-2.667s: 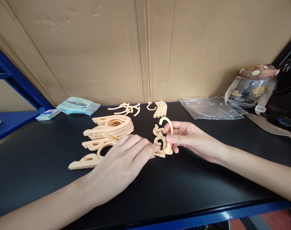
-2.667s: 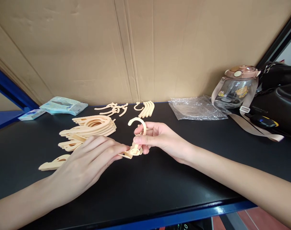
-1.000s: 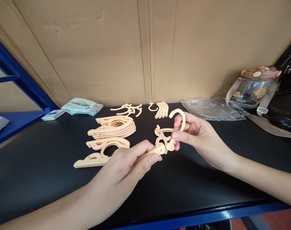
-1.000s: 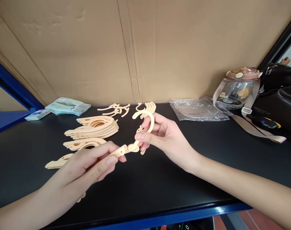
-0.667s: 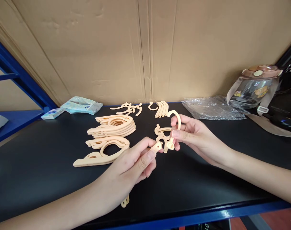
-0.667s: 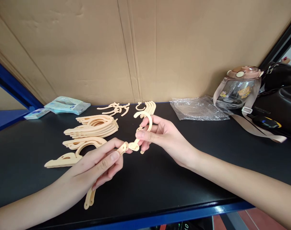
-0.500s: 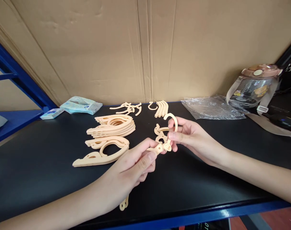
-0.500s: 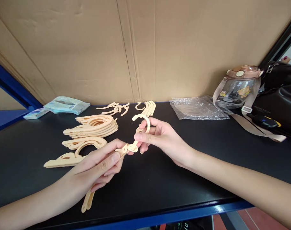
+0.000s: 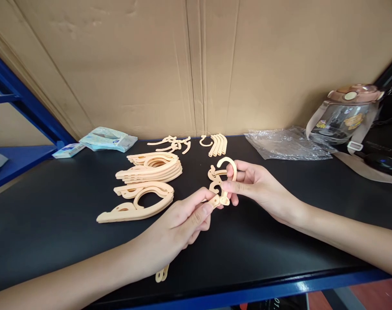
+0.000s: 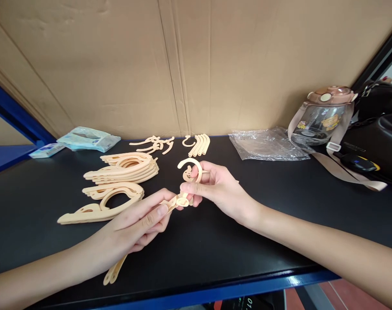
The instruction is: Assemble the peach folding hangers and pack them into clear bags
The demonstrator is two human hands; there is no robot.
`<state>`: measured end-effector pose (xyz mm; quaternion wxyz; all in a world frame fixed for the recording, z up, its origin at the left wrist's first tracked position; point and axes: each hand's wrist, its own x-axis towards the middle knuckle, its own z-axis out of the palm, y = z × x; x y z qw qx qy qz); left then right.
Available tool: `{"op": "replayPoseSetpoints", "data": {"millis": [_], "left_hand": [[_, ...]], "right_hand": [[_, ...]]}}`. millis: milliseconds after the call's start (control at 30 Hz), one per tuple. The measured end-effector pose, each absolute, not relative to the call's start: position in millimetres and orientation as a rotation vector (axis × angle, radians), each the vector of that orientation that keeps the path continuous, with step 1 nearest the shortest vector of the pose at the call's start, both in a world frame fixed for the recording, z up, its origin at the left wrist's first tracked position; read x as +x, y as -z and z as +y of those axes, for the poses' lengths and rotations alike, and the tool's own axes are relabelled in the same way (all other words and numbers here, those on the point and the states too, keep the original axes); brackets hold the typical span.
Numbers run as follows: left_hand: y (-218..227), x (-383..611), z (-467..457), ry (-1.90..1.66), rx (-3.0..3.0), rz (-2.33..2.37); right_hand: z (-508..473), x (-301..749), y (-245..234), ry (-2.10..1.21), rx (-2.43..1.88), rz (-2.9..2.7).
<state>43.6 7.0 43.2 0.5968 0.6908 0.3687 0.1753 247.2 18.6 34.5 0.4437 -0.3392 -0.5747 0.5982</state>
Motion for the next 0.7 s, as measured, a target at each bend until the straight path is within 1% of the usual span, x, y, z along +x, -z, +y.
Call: {"op": "replayPoseSetpoints", "data": {"millis": [167, 300, 433, 700], "left_hand": [[-47.6, 43.2, 4.3, -0.442, 1.694, 0.855], [-50.3, 44.4, 3.0, -0.418, 1.475, 0.834], [-47.0, 45.3, 5.5, -0.371, 1.276, 0.744], [-47.9, 44.9, 8.9, -0.326, 1.189, 0.704]], "right_hand": [[16.1, 244.6, -37.8, -1.464, -0.864, -1.465], [22.0, 252.5, -42.0, -1.535, -0.782, -1.537], [28.0, 258.1, -39.5, -1.518, -0.721, -1.515], [31.0, 253.9, -30.0, -1.553, -0.792, -1.485]]}}
